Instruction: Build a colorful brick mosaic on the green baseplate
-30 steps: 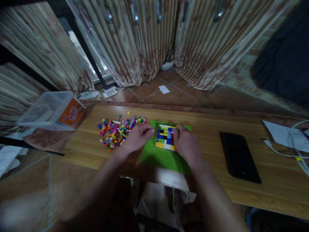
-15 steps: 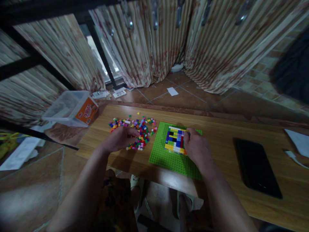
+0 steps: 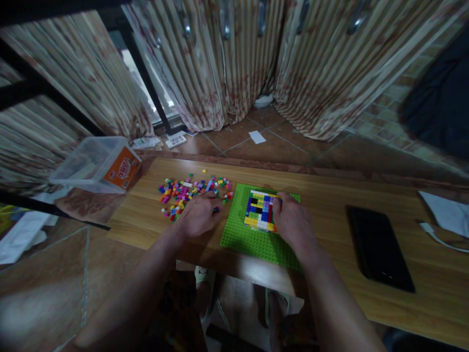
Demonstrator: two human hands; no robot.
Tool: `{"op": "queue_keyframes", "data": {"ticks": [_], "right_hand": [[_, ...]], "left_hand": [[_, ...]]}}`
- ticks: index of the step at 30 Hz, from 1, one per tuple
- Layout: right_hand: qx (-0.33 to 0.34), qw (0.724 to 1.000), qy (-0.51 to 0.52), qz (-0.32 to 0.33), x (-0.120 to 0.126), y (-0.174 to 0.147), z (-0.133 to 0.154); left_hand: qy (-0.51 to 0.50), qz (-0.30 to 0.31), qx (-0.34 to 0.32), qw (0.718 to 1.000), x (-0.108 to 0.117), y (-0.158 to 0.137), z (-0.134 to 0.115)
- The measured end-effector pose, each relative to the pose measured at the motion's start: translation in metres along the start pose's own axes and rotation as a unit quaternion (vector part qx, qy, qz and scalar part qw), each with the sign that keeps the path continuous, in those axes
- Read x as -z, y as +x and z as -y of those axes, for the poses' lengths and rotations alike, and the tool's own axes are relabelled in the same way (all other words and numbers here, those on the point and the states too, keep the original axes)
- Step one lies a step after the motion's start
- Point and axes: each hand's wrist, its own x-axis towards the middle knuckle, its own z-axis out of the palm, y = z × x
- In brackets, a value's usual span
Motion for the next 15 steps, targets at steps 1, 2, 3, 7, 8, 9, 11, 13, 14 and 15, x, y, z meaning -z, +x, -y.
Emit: {"op": "queue_keyframes", "data": {"ticks": [1, 2, 3, 7, 8, 9, 11, 13, 14, 15], "right_hand": [[-0.002, 1.000, -0.001, 0.003, 0.0006, -0.0001, 0.0006], [-0.004, 1.000, -0.002, 0.006, 0.0012, -0.0002, 0.0011], [-0.006, 1.000, -0.003, 0.007, 0.0018, -0.0003, 0.0015], [-0.010, 1.000, 0.004, 0.012, 0.0036, -0.0003, 0.0027], [-0.011, 1.000, 0.007, 0.014, 0.0039, -0.0002, 0.0028], [-0.011, 1.000, 0.010, 0.016, 0.0042, -0.0001, 0.0030], [-0.010, 1.000, 0.016, 0.019, 0.0046, 0.0001, 0.0031], [-0.012, 1.000, 0.019, 0.019, 0.0046, 0.0005, 0.0032], [-0.014, 1.000, 0.020, 0.018, 0.0045, 0.0007, 0.0032], [-0.015, 1.000, 0.020, 0.019, 0.0044, 0.0008, 0.0032]], "left_hand": [[-0.001, 0.001, 0.003, 1.000, 0.0006, 0.0008, -0.0001], [-0.001, 0.003, 0.005, 1.000, 0.0012, 0.0014, -0.0002], [0.001, 0.004, 0.006, 1.000, 0.0017, 0.0019, -0.0002], [0.006, -0.007, 0.003, 1.000, 0.0021, 0.0019, 0.0006], [0.004, -0.010, 0.000, 1.000, 0.0019, 0.0016, 0.0012], [0.003, -0.012, -0.002, 1.000, 0.0018, 0.0013, 0.0020], [0.004, -0.010, -0.004, 1.000, 0.0018, 0.0005, 0.0038], [0.014, -0.010, 0.001, 1.000, 0.0021, -0.0004, 0.0050], [0.022, -0.012, 0.005, 1.000, 0.0025, -0.0009, 0.0053], [0.029, -0.016, 0.011, 0.999, 0.0029, -0.0014, 0.0053]]}}
